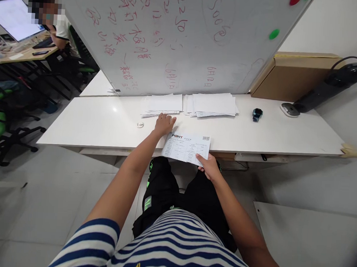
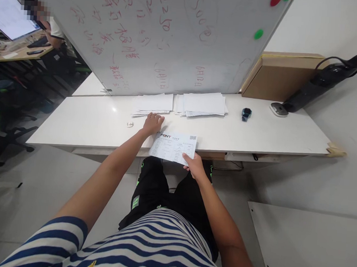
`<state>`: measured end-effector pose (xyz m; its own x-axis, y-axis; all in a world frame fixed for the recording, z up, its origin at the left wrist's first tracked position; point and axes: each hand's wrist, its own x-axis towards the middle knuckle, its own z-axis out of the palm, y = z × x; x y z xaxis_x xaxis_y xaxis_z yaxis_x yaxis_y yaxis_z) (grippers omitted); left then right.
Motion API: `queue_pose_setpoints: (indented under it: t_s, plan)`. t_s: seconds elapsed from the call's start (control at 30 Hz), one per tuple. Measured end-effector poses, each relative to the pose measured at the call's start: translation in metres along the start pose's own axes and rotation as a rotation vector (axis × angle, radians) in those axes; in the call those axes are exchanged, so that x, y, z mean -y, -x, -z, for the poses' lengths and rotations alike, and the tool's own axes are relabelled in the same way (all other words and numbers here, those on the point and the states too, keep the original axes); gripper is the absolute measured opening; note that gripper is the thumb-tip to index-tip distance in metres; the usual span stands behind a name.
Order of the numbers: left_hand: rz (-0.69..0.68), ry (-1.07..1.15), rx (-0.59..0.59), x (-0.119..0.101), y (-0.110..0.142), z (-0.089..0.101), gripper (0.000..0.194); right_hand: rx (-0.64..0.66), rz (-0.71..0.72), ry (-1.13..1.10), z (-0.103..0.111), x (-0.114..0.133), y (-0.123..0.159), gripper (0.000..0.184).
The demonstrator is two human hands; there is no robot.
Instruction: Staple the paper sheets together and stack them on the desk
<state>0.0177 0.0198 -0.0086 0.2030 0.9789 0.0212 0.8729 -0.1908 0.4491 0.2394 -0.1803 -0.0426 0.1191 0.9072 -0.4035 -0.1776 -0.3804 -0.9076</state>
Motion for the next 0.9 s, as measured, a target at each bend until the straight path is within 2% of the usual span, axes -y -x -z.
queue_pose_setpoints:
  t_s: [0.23, 0.47, 0.67, 0.9]
  plan:
    - [-0.001, 0.032, -0.002, -0.002, 0.000, -0.001, 0.065, -0.016, -0.012, -0.002, -0.001, 0.000, 0.002, 0.046]
    - [-0.004, -0.029, 0.006, -0.006, 0.002, 0.001, 0.064, -0.023, -0.026, -0.003, -0.003, 0.004, 0.005, 0.045]
    - [0.084, -0.235, 0.033, -0.014, 0.005, 0.001, 0.059, -0.031, -0.015, 0.018, -0.002, 0.003, 0.006, 0.045]
    - [0.064, -0.397, 0.057, -0.026, 0.006, -0.002, 0.052, -0.042, -0.008, 0.080, -0.001, 0.007, 0.008, 0.044]
